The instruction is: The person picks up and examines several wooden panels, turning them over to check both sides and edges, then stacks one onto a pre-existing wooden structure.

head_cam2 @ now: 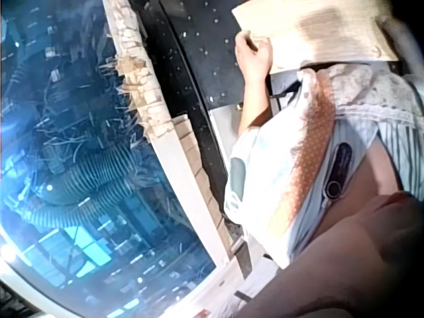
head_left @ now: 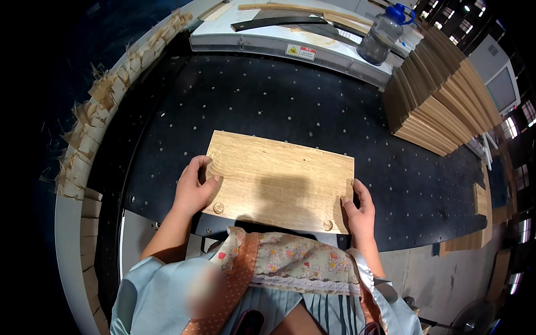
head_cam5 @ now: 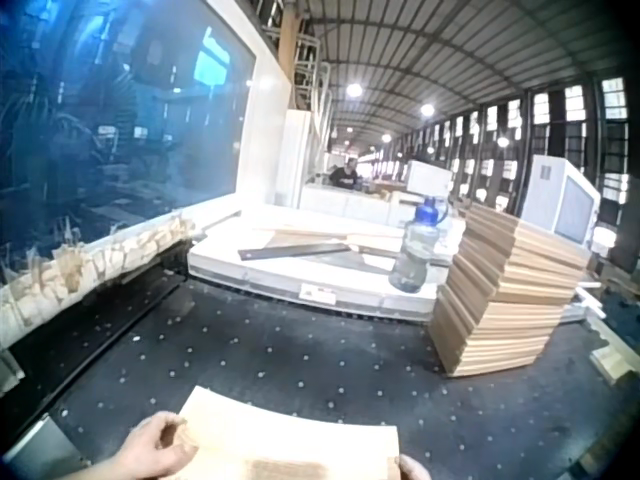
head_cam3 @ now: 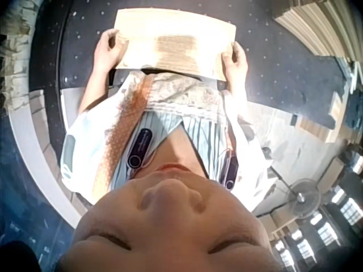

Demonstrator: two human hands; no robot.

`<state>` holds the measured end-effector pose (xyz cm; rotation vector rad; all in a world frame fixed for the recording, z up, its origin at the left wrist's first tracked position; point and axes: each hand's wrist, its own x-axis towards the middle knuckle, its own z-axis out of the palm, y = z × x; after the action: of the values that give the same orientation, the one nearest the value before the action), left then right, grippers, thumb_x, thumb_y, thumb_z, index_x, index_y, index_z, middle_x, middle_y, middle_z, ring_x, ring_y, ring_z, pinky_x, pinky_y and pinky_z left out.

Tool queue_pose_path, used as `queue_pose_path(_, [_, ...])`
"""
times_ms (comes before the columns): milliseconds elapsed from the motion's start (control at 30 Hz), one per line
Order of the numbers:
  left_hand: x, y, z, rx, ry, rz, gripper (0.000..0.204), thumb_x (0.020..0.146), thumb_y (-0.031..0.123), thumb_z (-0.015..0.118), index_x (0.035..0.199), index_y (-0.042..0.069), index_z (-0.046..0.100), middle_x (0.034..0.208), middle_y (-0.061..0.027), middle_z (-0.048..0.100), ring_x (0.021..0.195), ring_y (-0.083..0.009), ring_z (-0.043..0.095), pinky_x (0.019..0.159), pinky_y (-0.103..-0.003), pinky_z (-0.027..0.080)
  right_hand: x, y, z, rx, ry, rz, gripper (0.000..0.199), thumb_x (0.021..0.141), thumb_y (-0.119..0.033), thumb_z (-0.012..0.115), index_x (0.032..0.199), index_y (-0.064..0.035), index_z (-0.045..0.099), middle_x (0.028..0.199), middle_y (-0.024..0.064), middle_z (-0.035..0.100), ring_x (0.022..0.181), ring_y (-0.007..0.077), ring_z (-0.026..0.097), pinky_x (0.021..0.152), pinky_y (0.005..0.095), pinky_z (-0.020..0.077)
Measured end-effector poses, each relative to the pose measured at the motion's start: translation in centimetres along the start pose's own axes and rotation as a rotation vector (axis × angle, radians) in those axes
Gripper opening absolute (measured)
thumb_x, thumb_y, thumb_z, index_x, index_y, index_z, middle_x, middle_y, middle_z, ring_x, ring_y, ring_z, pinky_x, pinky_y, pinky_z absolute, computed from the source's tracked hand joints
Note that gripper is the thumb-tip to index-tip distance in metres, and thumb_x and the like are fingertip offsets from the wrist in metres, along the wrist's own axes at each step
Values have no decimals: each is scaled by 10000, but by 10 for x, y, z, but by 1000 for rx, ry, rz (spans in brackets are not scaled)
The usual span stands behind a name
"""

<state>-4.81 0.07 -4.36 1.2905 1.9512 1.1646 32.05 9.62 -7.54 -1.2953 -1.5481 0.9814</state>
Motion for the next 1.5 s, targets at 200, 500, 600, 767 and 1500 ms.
queue_pose_path(200, [-8,-10,7,-787,70,153,305,814,7,496,1112,12,431,1177,-146,509,1063,-179,488,950,-314,360,-5,-17,-15,669,64,-47,516,823,73,466,1314,46,308,1309,182,418,1180,230,448,1003,327,332])
queue_pose_path(500, [-11,49,-22,-974,49,443,472,809,121,512,1236,-22,370,1320,-246,386,1228,-267,413,1040,-351,313,-4,-61,-38,688,202,-322,541,832,60,474,1336,42,280,1357,194,371,1231,253,410,1012,355,338])
queue_pose_path(600, [-10,61,-28,-965,36,535,497,813,128,496,1259,-31,346,1329,-265,367,1246,-282,392,1054,-361,290,-6,-71,-44,697,229,-363,543,829,65,467,1337,48,273,1358,195,371,1236,250,407,1017,359,334])
queue_pose_path(767, [-9,61,-29,-1057,27,590,497,849,179,476,1276,-26,325,1319,-254,378,1217,-285,421,1013,-368,347,-4,-84,-40,660,257,-408,540,836,-18,531,1320,39,299,1308,169,427,1187,221,447,986,341,359])
queue_pose_path(1500, [57,108,-61,-1135,-233,1221,635,853,642,341,770,66,597,595,-68,580,715,-166,524,828,-333,328,33,-84,-19,722,92,-681,163,870,-175,474,949,-97,594,1347,168,386,1229,286,410,965,448,431])
